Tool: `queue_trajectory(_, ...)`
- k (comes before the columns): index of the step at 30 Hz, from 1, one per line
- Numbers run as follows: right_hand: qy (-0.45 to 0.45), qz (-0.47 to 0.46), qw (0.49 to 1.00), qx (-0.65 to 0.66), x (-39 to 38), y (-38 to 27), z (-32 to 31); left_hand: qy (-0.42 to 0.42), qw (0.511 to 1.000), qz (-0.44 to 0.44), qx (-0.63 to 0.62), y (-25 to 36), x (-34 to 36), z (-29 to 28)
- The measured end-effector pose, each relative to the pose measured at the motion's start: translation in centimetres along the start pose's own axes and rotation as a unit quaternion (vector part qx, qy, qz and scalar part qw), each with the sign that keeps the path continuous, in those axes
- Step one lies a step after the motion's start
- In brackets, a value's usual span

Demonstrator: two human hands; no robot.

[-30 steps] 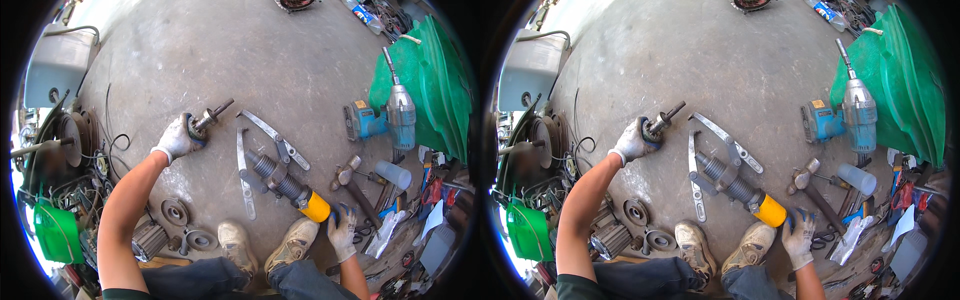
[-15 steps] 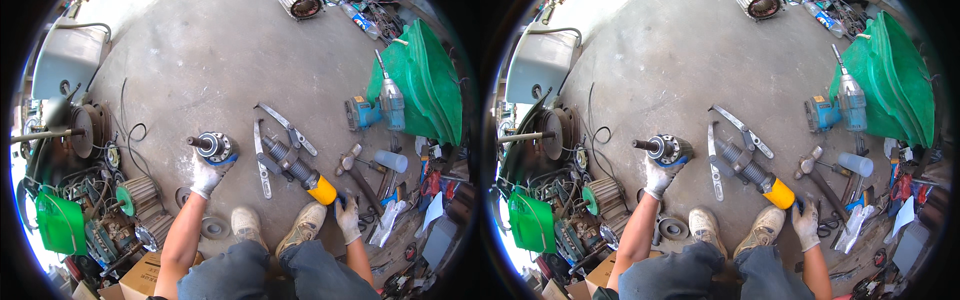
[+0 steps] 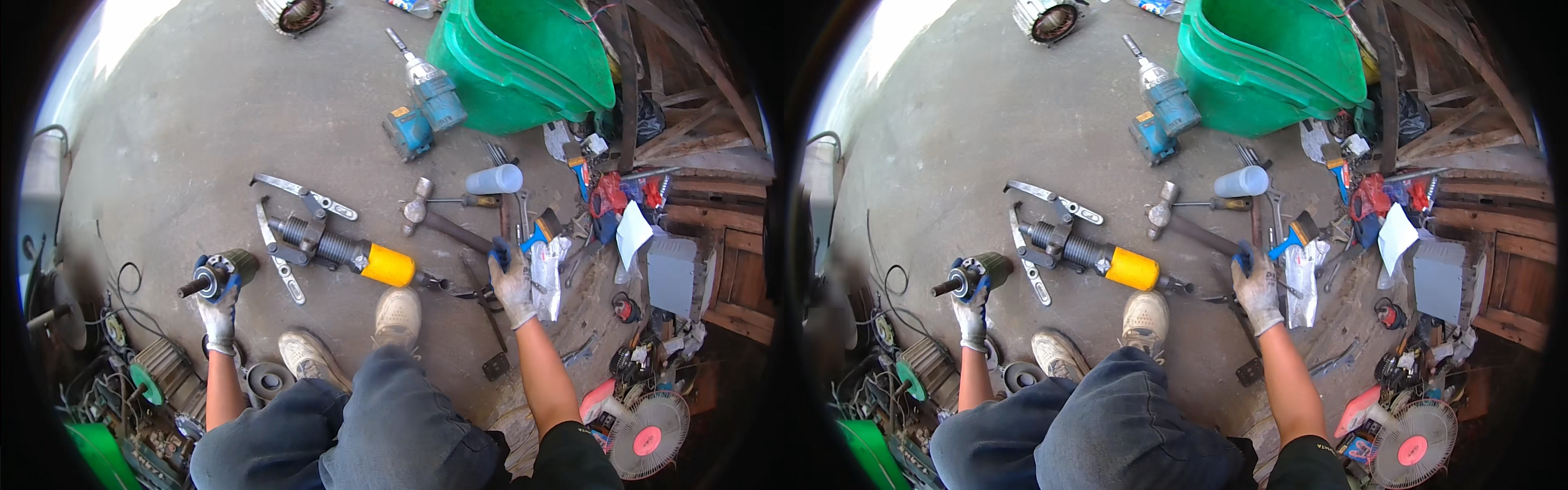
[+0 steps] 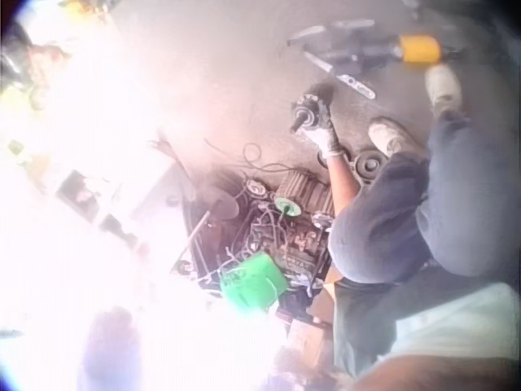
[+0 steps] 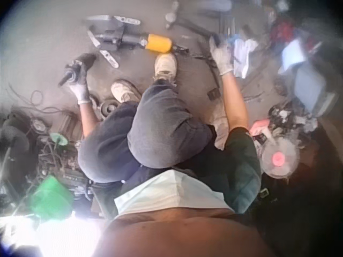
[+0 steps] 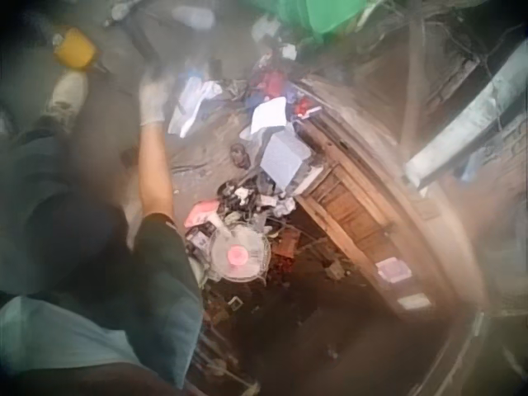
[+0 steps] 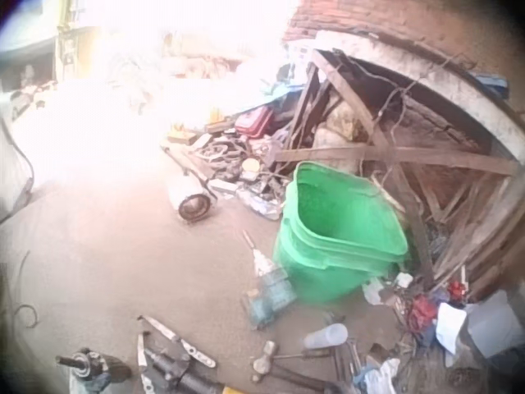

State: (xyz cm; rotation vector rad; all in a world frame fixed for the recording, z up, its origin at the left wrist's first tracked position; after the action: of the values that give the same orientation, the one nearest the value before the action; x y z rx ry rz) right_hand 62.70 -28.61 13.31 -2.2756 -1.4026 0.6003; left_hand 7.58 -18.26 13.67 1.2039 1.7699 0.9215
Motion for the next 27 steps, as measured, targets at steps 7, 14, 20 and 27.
queue_trajectory(7, -0.172, -0.042, 0.947, -0.269, -1.1, -13.0, 10.9, -0.023, 0.984, 0.031, -0.177, 1.5, -0.8, -12.5)
queue_trajectory(14, -0.181, -0.048, 0.982, 0.026, -10.3, -28.5, 12.2, -0.025, 0.969, -0.041, -0.242, -5.6, -0.7, -21.6)
queue_trajectory(20, -0.318, -0.079, 0.916, 0.232, -19.6, -46.8, 16.2, 0.0, 0.996, 0.014, -0.087, -10.0, 0.7, -27.3)
queue_trajectory(27, -0.258, -0.319, 0.908, 0.081, -23.4, -59.3, 22.3, 0.019, 0.997, 0.068, 0.025, -12.9, 0.5, -30.1)
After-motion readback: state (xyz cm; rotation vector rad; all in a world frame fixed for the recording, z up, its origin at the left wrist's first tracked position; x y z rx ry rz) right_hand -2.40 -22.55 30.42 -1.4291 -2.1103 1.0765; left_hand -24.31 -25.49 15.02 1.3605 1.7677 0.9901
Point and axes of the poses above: each hand's wrist, its own x-axis towards the middle knuckle, its own z-axis out of the palm, y = z × x, the point moved 2 cm from there along x, towards the middle knuckle, and after that the axes turned 1 degree about z, right-handed, at the moved point
